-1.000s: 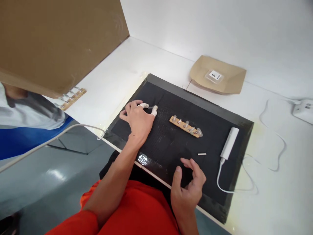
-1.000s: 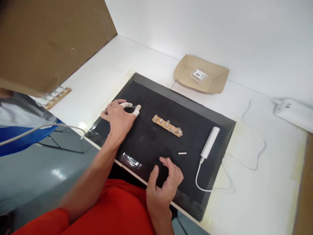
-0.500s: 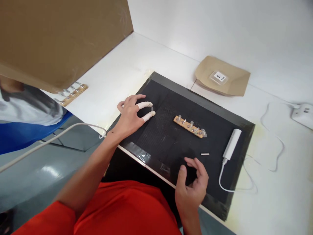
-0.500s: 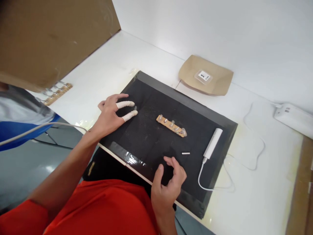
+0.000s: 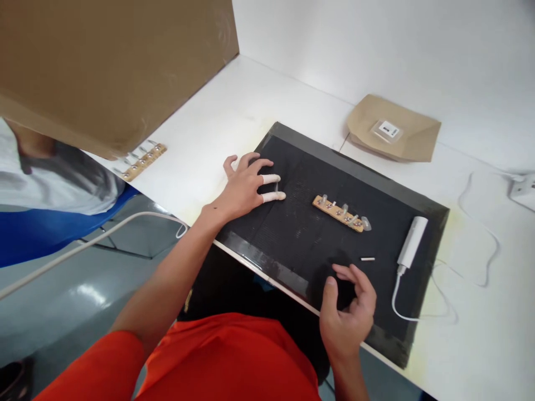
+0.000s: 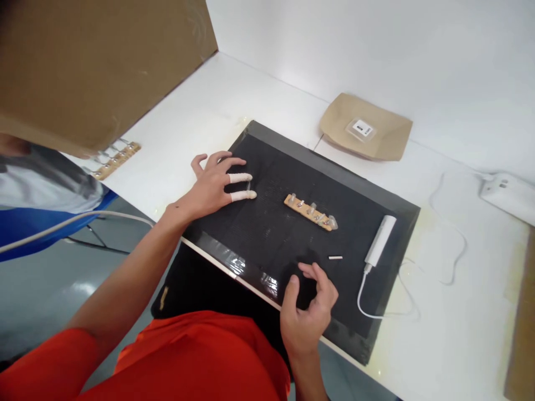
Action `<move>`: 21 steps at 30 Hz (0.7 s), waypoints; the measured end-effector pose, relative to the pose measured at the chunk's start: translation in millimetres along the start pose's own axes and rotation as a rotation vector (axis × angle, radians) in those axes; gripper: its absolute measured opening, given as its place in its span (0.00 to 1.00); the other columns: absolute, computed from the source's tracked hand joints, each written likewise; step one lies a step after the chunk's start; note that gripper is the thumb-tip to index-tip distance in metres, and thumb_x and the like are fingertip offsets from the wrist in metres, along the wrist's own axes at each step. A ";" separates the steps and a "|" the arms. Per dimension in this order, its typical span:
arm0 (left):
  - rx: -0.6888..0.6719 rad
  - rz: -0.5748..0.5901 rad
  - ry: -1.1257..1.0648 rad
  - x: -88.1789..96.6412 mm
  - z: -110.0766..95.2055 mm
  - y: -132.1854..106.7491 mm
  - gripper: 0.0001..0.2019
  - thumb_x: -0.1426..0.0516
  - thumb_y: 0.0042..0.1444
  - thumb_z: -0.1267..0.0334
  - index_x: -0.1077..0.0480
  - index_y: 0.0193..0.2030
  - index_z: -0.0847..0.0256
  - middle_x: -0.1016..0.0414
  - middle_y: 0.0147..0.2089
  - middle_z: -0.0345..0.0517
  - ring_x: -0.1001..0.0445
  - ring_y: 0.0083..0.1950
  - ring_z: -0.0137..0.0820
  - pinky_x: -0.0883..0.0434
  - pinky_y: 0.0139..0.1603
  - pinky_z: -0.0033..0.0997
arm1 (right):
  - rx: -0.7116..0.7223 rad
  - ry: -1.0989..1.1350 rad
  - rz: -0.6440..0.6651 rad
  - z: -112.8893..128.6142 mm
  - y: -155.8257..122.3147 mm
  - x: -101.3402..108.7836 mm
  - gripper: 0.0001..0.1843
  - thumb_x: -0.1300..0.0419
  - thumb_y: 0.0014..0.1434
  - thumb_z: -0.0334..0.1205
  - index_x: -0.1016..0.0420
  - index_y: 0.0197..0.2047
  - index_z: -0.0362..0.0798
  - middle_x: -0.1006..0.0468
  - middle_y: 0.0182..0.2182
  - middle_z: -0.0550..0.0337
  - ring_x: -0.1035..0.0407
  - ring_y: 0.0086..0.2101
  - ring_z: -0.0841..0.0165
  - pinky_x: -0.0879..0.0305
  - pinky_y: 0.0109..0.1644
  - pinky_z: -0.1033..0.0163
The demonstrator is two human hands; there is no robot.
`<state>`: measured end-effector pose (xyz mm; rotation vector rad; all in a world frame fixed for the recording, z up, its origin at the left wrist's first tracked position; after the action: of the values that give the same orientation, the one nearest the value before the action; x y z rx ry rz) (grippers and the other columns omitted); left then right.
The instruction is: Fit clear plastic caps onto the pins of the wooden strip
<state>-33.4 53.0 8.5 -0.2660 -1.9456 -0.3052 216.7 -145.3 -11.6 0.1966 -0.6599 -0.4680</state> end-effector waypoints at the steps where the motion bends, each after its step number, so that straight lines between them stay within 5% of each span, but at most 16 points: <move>1: 0.000 -0.007 -0.019 -0.4 0.3 1.7 0.12 0.35 0.66 0.49 0.17 0.51 0.49 0.28 0.70 0.48 0.44 0.77 0.53 0.59 0.75 0.62 | -0.002 -0.003 -0.003 -0.1 0.1 0.1 0.24 0.35 0.64 0.38 0.30 0.62 0.46 0.18 0.43 0.51 0.25 0.44 0.61 0.29 0.54 0.47; 21: 0.199 0.038 -0.131 1.5 4.0 12.9 0.10 0.28 0.58 0.54 0.19 0.42 0.54 0.25 0.67 0.45 0.37 0.72 0.51 0.53 0.72 0.57 | -0.016 -0.100 -0.010 1.3 -2.4 -0.2 0.25 0.35 0.63 0.41 0.30 0.62 0.46 0.17 0.44 0.50 0.24 0.42 0.60 0.29 0.55 0.45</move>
<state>-33.3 66.5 9.6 -0.1957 -2.0800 -0.0698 214.8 -147.4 -11.4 0.1623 -0.7531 -0.4947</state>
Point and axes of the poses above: each hand's wrist, its own y-axis towards the middle knuckle, its own x-axis out of the back of the hand, z = x × y, the point moved 10 cm from there along y, towards the middle knuckle
